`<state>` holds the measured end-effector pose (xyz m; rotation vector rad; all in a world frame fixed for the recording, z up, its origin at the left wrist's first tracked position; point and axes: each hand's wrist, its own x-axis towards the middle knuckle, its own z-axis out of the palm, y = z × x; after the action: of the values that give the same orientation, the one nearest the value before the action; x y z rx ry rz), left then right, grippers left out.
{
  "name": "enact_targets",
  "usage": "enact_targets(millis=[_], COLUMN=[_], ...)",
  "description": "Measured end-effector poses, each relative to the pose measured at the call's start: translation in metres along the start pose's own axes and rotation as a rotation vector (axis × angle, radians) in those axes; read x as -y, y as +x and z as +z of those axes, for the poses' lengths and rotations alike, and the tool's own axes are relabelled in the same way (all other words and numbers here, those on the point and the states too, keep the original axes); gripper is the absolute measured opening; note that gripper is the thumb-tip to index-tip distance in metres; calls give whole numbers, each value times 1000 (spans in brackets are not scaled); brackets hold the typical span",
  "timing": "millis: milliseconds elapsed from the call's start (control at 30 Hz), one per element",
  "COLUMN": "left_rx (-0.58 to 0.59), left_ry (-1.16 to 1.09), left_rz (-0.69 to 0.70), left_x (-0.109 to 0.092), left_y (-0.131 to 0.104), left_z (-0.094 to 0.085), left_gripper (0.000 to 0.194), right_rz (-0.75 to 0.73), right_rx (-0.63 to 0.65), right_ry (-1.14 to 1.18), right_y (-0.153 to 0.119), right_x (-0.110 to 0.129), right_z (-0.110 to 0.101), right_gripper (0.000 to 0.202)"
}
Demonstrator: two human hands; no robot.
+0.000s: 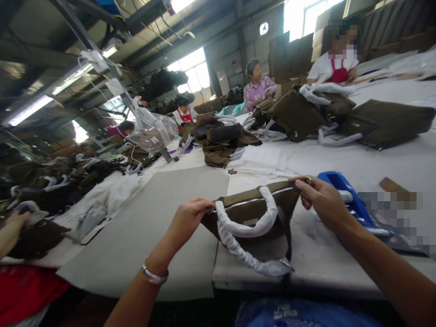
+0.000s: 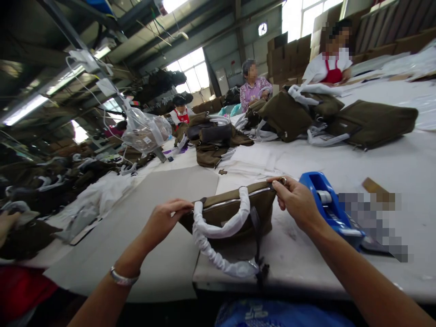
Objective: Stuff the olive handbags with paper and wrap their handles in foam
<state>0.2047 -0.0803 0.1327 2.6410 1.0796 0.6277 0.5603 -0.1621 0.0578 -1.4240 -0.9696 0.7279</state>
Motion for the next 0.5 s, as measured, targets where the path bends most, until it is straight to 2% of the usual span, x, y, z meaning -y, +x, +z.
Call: enact_targets(millis=[133, 267, 367, 500], left_rx=[14, -118, -236, -342], left_ry=[-144, -226, -287, -359], left_rz=[-118, -235, -320, -419], left_x=[-10, -11, 1, 28], left_y=[-2, -8, -12, -18], left_z=[-1, 12, 22, 33], left_gripper=[14, 11, 13, 26], right_rz=[-30, -52, -31, 52], right_rx=[-27, -67, -53, -29], right_ry=[-27, -25, 42, 162], right_y=[-7, -10, -7, 0], right_x=[-1, -4, -9, -15], right_z=[2, 3, -2, -12], right_gripper=[39, 37, 37, 37])
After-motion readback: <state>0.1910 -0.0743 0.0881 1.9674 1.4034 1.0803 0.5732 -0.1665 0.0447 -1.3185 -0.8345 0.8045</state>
